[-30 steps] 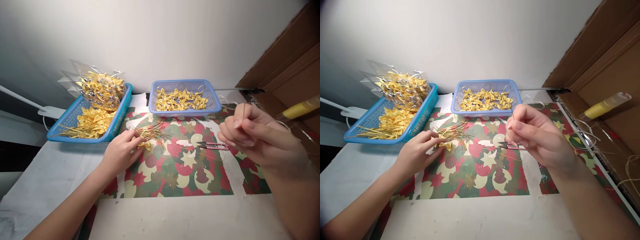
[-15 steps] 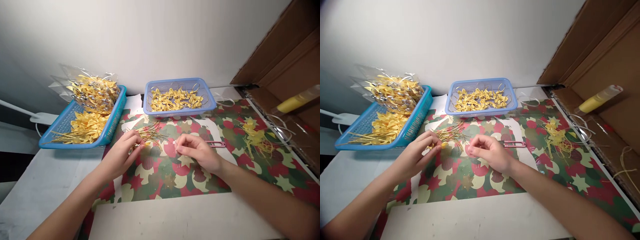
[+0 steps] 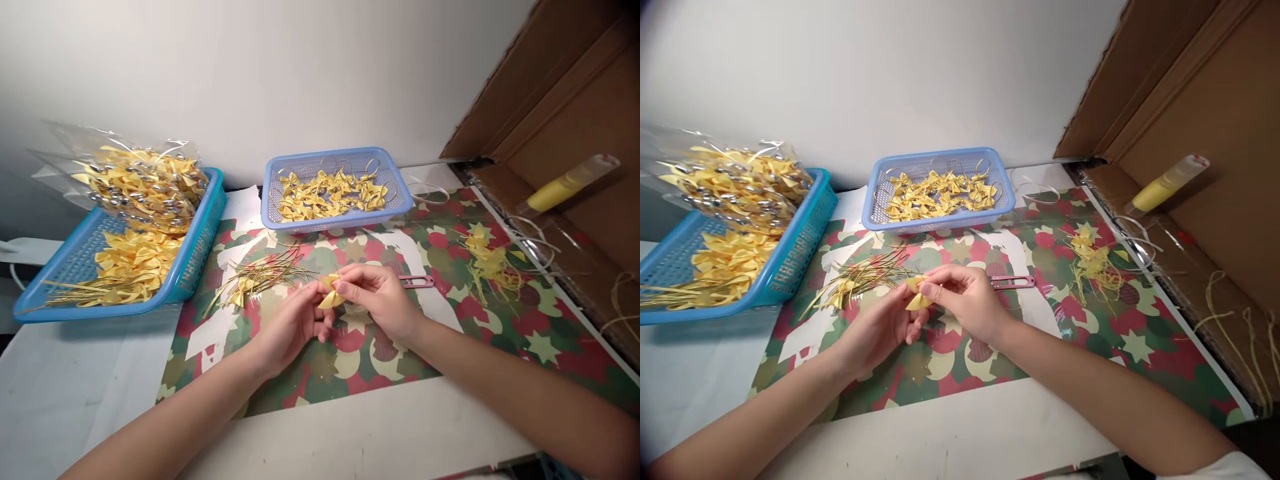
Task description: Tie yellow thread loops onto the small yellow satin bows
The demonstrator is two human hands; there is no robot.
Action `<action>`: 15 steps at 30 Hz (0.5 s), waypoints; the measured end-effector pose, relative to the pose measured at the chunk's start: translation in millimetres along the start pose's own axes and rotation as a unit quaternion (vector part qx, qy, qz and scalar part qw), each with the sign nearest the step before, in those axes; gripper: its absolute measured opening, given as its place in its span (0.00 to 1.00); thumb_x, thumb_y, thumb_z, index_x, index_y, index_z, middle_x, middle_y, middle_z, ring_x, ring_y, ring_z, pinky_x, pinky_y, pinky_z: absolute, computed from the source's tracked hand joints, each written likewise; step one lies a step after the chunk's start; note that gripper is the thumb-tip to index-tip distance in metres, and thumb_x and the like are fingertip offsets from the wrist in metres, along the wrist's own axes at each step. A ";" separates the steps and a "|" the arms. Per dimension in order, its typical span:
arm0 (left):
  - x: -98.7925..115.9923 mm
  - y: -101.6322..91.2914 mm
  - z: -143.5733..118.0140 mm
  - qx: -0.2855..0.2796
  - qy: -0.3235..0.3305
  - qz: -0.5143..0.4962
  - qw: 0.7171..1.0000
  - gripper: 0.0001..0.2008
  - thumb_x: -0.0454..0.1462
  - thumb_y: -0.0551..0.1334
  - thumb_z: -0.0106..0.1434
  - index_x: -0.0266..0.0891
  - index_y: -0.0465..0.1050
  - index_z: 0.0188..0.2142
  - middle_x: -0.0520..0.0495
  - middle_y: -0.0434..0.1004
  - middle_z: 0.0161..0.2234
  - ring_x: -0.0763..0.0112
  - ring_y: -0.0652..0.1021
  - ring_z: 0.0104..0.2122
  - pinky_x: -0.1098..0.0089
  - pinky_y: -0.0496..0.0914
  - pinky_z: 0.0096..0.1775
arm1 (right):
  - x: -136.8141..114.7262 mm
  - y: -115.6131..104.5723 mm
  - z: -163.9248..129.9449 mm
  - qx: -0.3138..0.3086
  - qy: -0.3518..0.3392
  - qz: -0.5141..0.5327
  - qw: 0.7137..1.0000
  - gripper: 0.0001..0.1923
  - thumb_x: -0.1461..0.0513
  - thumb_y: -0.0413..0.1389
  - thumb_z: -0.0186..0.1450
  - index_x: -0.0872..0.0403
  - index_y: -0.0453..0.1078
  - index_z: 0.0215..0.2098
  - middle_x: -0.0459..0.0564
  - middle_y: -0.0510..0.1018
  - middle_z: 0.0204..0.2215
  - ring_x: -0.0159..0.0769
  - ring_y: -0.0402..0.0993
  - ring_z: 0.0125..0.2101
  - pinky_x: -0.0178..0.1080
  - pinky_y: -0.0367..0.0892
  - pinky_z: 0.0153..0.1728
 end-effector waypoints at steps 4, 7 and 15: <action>-14.1 13.0 -1.2 -0.093 -0.056 -0.063 0.992 0.16 0.47 0.68 0.59 0.36 0.74 0.37 0.48 0.73 0.28 0.76 0.73 0.24 0.77 0.69 0.26 | 5.8 6.3 -1.6 -0.049 0.031 0.026 0.998 0.12 0.54 0.67 0.57 0.53 0.75 0.24 0.46 0.76 0.33 0.23 0.67 0.21 0.33 0.69 0.24; -13.2 17.3 -2.5 -0.134 -0.056 -0.091 0.985 0.13 0.41 0.72 0.56 0.35 0.76 0.36 0.48 0.74 0.30 0.77 0.75 0.28 0.78 0.71 0.33 | 9.8 9.2 -4.0 -0.070 0.039 0.018 0.997 0.12 0.54 0.67 0.57 0.53 0.75 0.24 0.47 0.74 0.30 0.28 0.70 0.24 0.36 0.71 0.27; -8.1 2.8 0.5 -0.087 -0.024 -0.032 0.995 0.17 0.40 0.75 0.51 0.38 0.76 0.39 0.52 0.69 0.29 0.78 0.69 0.28 0.76 0.67 0.32 | 10.1 8.4 -3.4 -0.079 0.022 0.011 0.997 0.09 0.56 0.68 0.57 0.52 0.76 0.26 0.48 0.78 0.37 0.33 0.75 0.39 0.40 0.70 0.43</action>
Point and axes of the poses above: each hand's wrist, its own z-axis towards the middle knuckle, its own y-axis out of the palm, x = y × z, the point moved 9 cm from there along z, towards the middle knuckle
